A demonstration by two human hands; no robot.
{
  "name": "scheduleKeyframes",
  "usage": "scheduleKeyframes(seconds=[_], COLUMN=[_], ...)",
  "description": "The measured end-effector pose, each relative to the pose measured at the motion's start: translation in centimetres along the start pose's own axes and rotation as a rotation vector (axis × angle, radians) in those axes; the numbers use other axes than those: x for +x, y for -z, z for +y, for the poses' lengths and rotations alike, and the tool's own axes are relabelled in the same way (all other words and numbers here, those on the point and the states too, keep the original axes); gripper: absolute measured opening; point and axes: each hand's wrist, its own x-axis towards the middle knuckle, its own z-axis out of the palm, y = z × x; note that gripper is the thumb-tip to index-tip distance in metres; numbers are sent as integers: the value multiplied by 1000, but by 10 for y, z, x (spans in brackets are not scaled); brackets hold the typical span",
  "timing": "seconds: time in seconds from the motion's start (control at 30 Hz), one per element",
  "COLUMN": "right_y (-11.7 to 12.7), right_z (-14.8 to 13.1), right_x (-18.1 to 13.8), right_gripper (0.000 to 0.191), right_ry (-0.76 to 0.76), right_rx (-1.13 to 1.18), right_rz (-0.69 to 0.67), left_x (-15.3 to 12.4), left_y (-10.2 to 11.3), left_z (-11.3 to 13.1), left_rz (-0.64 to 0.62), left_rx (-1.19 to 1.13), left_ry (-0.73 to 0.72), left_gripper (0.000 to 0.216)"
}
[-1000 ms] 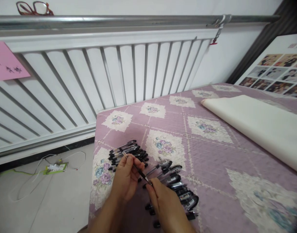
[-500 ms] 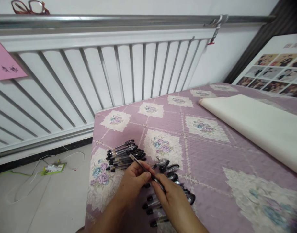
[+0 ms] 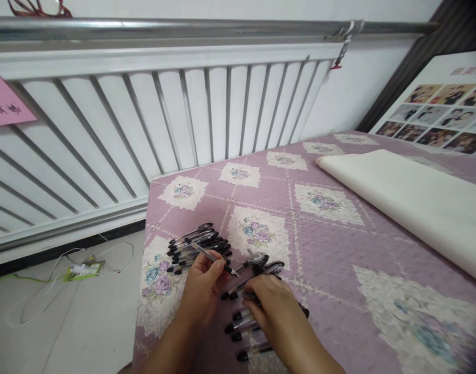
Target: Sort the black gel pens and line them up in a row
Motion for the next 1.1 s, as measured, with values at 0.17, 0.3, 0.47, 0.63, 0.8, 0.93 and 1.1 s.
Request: scheduleKeyframes(seconds=[0.17, 0.3, 0.47, 0.63, 0.8, 0.93, 1.1], right_y=[1, 11, 13, 11, 13, 13, 15], right_z=[-4, 0, -7, -5, 11, 9, 2], right_x=[1, -1, -1, 1, 1, 0, -1], right_gripper=[17, 14, 23, 22, 22, 21, 16], right_ry=[25, -89, -189, -260, -308, -272, -206], right_rx=[36, 273, 530, 660, 639, 572, 506], right_rz=[3, 120, 131, 165, 246, 225, 163], left_x=[0, -1, -5, -8, -14, -22, -19], left_y=[1, 2, 2, -2, 1, 5, 3], left_z=[-2, -5, -11, -11, -4, -2, -6], left_rz=[-37, -86, -183, -138, 171, 14, -315], left_rx=[7, 37, 168, 243, 354, 800, 1226], left_ry=[4, 27, 2, -74, -525, -830, -796], left_gripper=[33, 29, 26, 39, 64, 45, 32])
